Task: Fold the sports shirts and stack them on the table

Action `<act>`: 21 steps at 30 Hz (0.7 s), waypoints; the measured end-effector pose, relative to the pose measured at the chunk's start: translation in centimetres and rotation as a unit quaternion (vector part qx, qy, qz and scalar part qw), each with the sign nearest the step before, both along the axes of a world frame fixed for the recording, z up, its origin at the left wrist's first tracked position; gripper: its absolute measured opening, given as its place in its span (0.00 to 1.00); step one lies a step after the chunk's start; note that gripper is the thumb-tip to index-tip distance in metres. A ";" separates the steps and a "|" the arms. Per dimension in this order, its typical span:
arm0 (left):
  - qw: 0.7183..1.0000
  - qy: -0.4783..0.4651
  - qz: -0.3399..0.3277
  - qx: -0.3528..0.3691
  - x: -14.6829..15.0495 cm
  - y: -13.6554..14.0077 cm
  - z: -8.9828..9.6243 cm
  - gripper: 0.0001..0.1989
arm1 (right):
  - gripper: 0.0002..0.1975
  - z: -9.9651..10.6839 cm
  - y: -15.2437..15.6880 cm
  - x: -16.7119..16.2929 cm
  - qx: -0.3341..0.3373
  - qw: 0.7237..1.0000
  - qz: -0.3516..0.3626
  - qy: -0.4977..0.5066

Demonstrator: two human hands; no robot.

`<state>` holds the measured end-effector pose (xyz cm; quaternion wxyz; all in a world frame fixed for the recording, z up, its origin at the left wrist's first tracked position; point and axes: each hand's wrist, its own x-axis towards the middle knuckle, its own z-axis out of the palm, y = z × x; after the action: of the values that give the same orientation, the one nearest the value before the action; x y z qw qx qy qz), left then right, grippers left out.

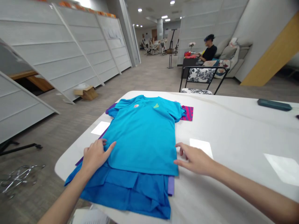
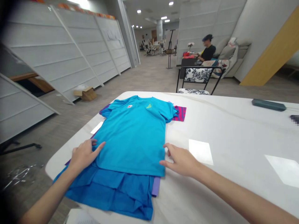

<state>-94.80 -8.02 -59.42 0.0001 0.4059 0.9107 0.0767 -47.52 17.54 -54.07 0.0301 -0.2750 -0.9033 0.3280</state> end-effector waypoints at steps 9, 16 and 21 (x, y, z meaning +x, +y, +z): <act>0.994 -0.043 0.100 0.012 4.9 -14.3 3.8 0.47 | 0.20 1.6 -16.4 4.2 -0.016 0.998 -0.006 0.065; 0.987 -0.085 0.098 0.090 6.0 -19.1 7.4 0.22 | 0.12 4.4 -21.6 6.4 0.017 0.993 -0.060 0.105; 0.962 -0.143 0.117 0.200 6.1 -22.7 9.8 0.19 | 0.11 7.2 -24.9 7.9 -0.005 0.983 -0.058 0.174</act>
<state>-88.74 -30.68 -49.59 0.0402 0.2729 0.9086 0.3135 -39.58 -7.37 -46.87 0.2041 -0.2659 -0.8650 0.3734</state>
